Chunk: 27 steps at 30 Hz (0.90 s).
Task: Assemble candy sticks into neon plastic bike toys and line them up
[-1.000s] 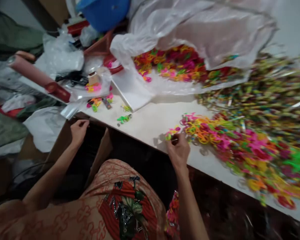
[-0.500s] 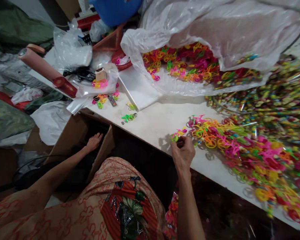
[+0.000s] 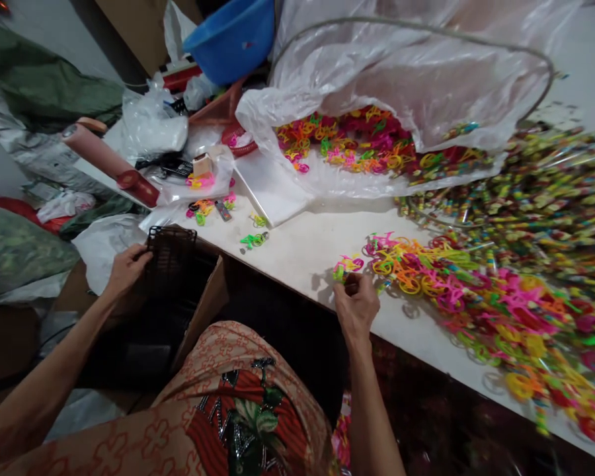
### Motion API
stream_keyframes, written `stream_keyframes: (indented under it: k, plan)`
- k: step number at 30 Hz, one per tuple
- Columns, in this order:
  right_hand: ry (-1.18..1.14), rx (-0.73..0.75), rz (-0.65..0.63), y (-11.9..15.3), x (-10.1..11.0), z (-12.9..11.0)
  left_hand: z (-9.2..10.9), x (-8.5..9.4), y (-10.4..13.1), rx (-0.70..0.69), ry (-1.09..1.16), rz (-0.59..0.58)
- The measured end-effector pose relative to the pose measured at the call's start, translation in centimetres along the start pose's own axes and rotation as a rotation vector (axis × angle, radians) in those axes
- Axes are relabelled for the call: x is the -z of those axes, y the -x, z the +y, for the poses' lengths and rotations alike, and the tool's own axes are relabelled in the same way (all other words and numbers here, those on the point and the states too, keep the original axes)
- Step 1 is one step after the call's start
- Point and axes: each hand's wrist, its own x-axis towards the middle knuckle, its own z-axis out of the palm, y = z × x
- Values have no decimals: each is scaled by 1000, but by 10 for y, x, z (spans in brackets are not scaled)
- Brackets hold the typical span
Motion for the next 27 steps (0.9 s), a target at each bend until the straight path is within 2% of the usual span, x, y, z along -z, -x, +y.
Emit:
stream_keyframes:
  k: [3, 5, 6, 8, 12, 14, 16, 18, 20, 23, 25, 27]
  plan:
    - [-26, 5, -2, 0, -1, 1, 45, 14, -3, 200, 631, 70]
    - [-35, 13, 4, 0, -1, 0, 80, 7, -4, 281, 937, -1]
    - [-37, 19, 7, 1, -1, 0, 98, -2, -3, 300, 1040, -61]
    - [-45, 26, 3, 2, 1, -3, 133, -31, 1, 332, 1160, -226]
    - [-67, 11, -36, 2, 11, -6, 192, -105, 24, 333, 1193, -616]
    - [-66, 20, -46, 0, 19, -7, 210, -134, 40, 311, 1170, -750]
    - [-69, 30, -68, -3, 27, -7, 218, -151, 50, 260, 1124, -811]
    - [-63, 46, -112, -6, 32, -7, 217, -156, 52, 163, 1021, -799]
    - [-15, 82, -158, -10, 32, -9, 211, -155, 45, -4, 827, -718]
    - [96, 120, -186, -16, 25, -11, 204, -151, 24, -348, 489, -502]
    - [129, 115, -169, -19, 20, -13, 205, -153, 7, -582, 366, -372]
    - [97, 90, -136, -21, 15, -14, 208, -161, -8, -789, 317, -324]
